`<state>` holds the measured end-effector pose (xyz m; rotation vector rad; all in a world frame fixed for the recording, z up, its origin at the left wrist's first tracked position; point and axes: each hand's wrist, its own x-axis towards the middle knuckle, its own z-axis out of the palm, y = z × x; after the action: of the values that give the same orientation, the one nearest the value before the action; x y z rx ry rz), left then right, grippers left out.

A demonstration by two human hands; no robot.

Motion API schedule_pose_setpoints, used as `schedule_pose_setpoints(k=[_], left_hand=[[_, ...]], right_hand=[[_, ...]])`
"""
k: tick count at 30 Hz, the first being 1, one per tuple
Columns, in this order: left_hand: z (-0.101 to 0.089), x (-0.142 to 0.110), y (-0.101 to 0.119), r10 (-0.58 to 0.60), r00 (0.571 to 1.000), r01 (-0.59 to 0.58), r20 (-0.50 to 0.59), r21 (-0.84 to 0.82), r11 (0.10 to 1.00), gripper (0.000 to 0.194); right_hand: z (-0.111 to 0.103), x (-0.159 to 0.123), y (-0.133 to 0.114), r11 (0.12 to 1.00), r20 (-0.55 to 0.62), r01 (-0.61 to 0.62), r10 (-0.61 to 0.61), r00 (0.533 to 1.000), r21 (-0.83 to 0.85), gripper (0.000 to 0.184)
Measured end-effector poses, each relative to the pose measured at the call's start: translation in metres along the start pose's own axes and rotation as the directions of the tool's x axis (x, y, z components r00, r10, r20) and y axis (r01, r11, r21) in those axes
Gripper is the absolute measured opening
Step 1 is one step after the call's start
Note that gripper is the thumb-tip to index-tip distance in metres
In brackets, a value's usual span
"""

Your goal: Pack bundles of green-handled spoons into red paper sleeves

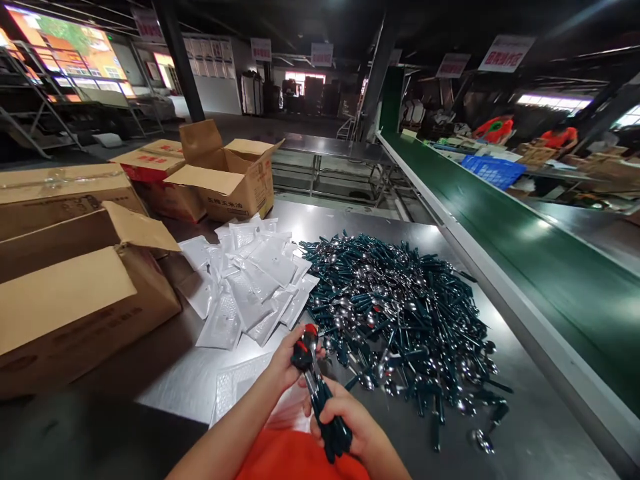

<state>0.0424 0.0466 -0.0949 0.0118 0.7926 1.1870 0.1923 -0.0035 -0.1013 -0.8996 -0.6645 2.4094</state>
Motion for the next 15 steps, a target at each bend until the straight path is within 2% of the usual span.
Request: schedule_pose_setpoints(k=[6,11,15], left_hand=[[0.0067,-0.0055,-0.0032,0.195,0.976,-0.201,0.1,0.054,0.978,0.046],[0.0047,-0.005,0.0004,0.209,0.97,-0.221,0.126,0.085,0.972,0.038],[0.0013,-0.0056,0.0041,0.231,0.96,-0.251,0.161,0.116,0.961,0.046]], right_hand=[[-0.0027,0.0003,-0.0008,0.998,-0.04,-0.054,0.052,0.998,-0.045,0.062],[0.0028,0.0041,0.0036,1.0,0.008,-0.008,0.008,1.0,-0.01,0.07],[0.0067,0.0059,0.0088,1.0,-0.023,0.02,-0.02,1.0,0.019,0.081]])
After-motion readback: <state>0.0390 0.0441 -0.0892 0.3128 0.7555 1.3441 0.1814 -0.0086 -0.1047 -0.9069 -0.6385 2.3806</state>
